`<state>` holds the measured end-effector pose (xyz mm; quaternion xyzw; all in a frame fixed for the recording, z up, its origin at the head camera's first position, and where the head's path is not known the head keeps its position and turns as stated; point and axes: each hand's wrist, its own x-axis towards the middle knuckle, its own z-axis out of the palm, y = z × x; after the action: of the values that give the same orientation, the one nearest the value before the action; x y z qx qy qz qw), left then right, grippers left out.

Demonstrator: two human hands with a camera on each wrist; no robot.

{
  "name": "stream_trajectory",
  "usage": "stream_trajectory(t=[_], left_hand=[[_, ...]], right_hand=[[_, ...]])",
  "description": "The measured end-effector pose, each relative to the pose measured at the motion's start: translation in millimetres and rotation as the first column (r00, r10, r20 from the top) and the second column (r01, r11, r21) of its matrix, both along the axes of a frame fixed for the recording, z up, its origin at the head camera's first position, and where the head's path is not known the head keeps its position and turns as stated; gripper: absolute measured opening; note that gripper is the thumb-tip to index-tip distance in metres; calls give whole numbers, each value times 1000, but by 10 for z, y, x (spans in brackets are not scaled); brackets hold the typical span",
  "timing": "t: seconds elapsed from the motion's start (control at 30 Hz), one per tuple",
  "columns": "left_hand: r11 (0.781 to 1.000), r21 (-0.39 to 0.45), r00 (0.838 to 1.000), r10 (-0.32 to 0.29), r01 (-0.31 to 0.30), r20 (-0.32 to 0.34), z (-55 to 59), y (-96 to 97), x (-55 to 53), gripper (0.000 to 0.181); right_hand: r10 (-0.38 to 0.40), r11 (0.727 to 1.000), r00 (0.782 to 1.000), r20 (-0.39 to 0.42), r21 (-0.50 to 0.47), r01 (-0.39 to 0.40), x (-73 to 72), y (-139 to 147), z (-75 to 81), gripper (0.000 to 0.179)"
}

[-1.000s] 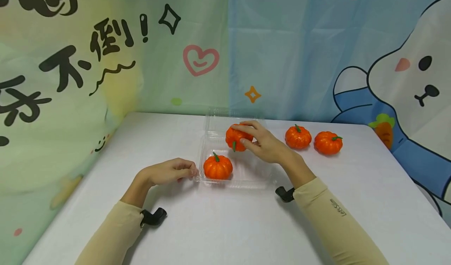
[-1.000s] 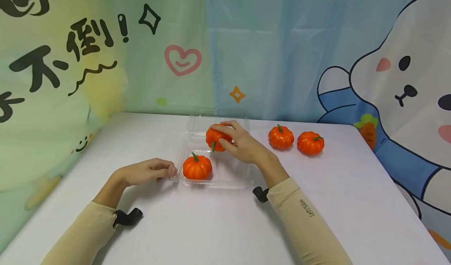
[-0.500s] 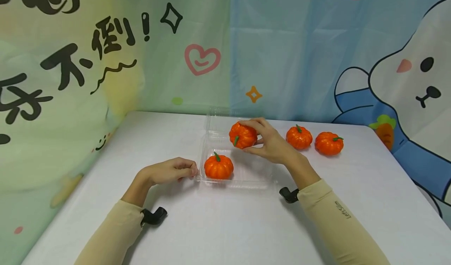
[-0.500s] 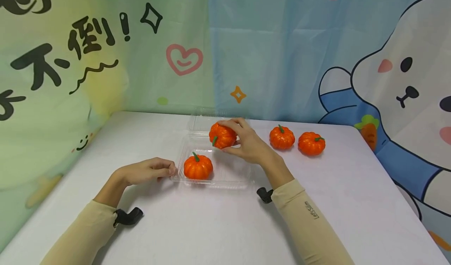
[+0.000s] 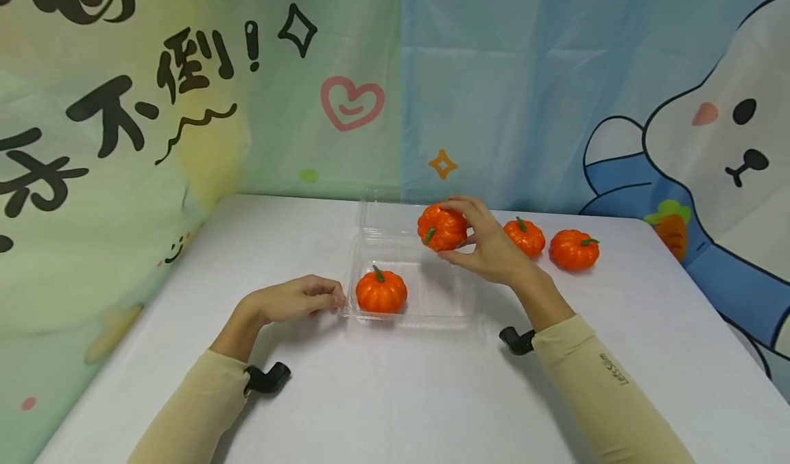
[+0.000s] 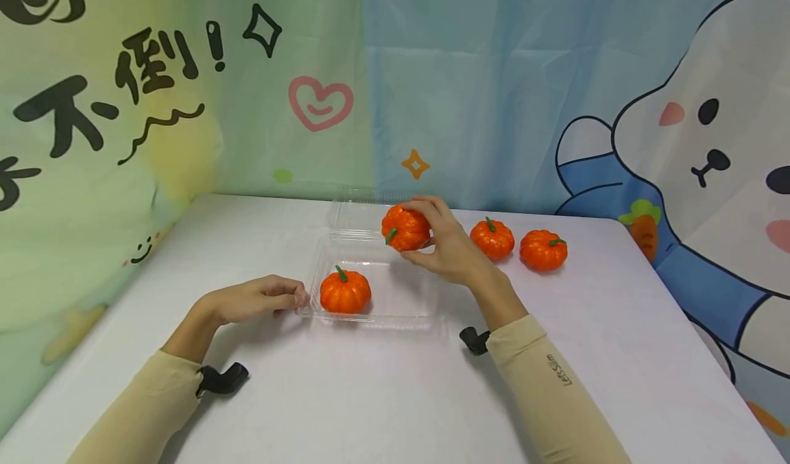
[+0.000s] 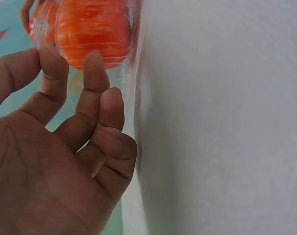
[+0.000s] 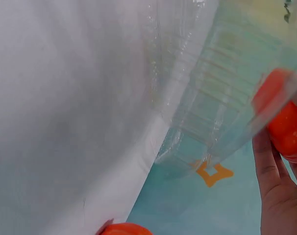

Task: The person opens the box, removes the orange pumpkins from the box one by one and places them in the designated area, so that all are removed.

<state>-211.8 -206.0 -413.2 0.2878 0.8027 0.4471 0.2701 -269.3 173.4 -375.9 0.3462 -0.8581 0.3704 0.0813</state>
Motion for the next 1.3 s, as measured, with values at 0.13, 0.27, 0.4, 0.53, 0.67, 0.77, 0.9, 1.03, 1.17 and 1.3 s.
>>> stream_trajectory(t=[0.13, 0.27, 0.4, 0.53, 0.67, 0.77, 0.9, 1.03, 1.17, 1.3], left_hand=[[1000, 1, 1000, -3, 3, 1, -15, 3, -6, 20], [1000, -3, 1000, -4, 4, -1, -28, 1, -3, 21], [1000, -11, 1000, 8, -8, 7, -25, -12, 11, 20], [1000, -10, 1000, 16, -16, 13, -31, -27, 18, 21], [1000, -1, 1000, 9, -9, 0, -23, -30, 15, 21], [1000, -4, 1000, 6, -6, -8, -7, -26, 10, 21], [1000, -12, 1000, 14, -14, 5, 14, -19, 7, 22], [1000, -13, 1000, 17, -17, 11, 20, -14, 6, 22], [1000, -11, 1000, 13, -13, -1, 13, -11, -7, 22], [1000, -15, 1000, 16, -16, -1, 18, -11, -11, 22]], right_hand=[[-7, 1000, 1000, -6, -8, 7, 4, 67, 0, 79], [-34, 999, 999, 6, -9, 34, 12, 157, 2, 79], [-61, 998, 998, 2, 0, 61, 6, 237, 31, 79], [-71, 997, 997, -2, 5, 71, -8, 299, 51, 78], [-103, 995, 995, -16, 2, 103, 4, 387, 36, 78], [-117, 993, 993, -22, -3, 117, 18, 469, 14, 78], [-123, 992, 992, -32, -18, 122, 22, 580, -17, 78], [-137, 990, 989, -54, -22, 136, 24, 677, -32, 79], [-160, 987, 985, -61, -22, 159, 47, 758, -34, 79], [-209, 978, 977, -48, -16, 208, 87, 827, -30, 79]])
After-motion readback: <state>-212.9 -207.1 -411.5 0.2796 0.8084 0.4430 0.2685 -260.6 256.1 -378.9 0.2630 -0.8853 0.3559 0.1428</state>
